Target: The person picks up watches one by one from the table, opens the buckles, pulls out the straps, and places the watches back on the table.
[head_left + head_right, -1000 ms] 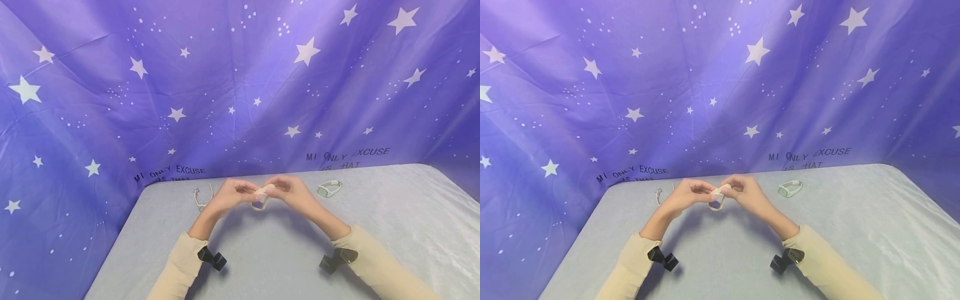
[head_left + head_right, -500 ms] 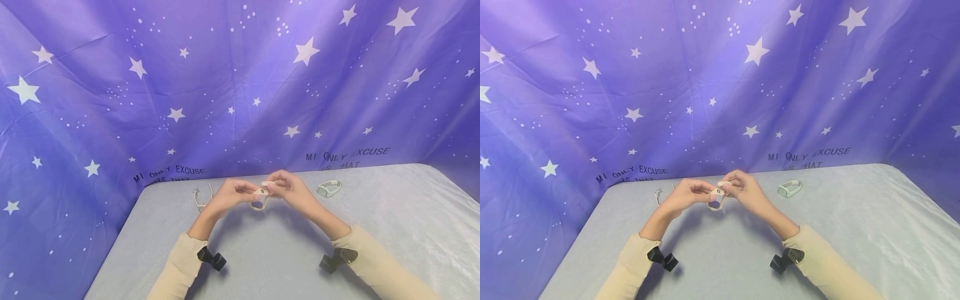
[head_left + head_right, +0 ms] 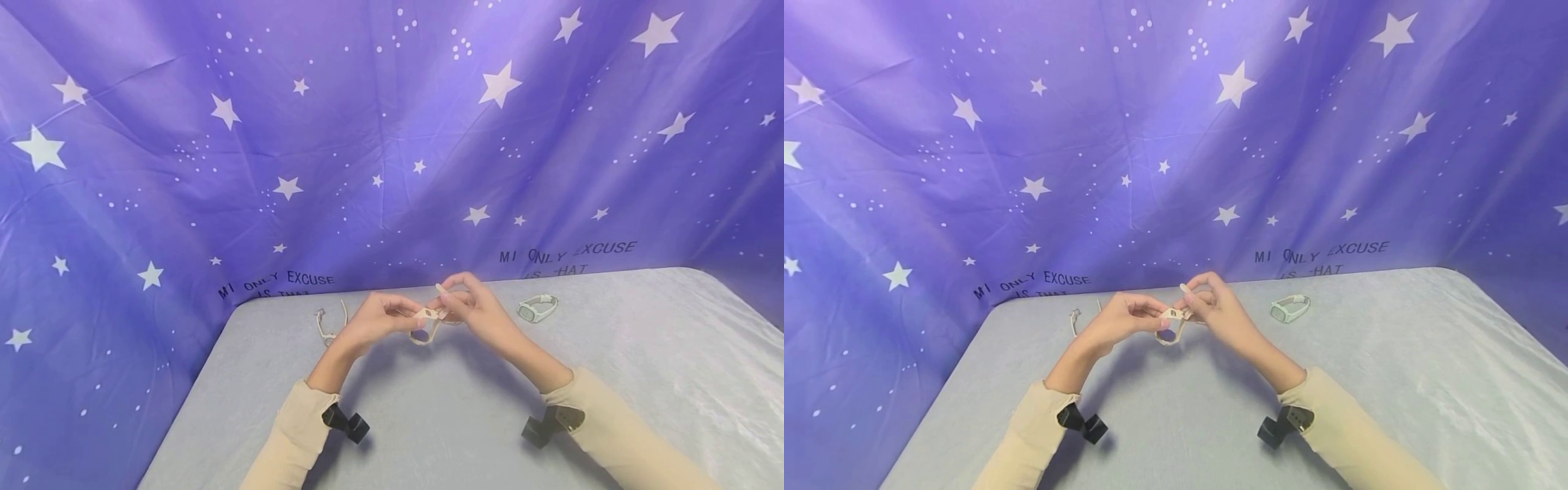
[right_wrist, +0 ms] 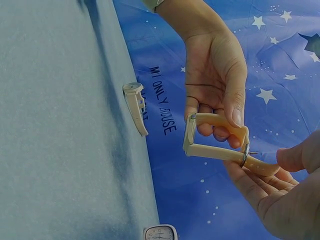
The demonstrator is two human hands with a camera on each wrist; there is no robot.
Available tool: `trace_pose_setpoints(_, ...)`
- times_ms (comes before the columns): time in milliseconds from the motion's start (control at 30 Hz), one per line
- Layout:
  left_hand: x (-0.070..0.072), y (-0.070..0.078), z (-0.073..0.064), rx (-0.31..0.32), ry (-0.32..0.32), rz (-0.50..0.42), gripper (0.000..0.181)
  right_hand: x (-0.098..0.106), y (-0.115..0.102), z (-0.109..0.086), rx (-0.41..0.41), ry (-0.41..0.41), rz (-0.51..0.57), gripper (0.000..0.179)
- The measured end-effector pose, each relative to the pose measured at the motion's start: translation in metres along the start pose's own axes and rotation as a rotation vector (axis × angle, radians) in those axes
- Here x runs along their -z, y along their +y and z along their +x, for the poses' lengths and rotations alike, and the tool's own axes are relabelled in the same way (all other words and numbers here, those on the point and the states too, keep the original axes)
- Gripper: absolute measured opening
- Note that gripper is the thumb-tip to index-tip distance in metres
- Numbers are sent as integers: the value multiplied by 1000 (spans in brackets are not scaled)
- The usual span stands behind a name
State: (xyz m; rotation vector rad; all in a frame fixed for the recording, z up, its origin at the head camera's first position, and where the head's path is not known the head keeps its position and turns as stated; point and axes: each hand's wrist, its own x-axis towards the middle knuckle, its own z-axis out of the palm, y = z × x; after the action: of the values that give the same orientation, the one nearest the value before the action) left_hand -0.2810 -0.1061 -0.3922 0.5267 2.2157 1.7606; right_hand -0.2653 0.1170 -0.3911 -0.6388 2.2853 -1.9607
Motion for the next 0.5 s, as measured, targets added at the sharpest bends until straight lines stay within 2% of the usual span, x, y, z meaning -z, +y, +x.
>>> trace_pose_setpoints(233,0,0,-1,7,-9,-2,28,0,-1,0,-1,-11,7,32)
trace_pose_setpoints(500,0,0,0,14,-17,-5,29,-1,-2,0,-3,-5,21,28)
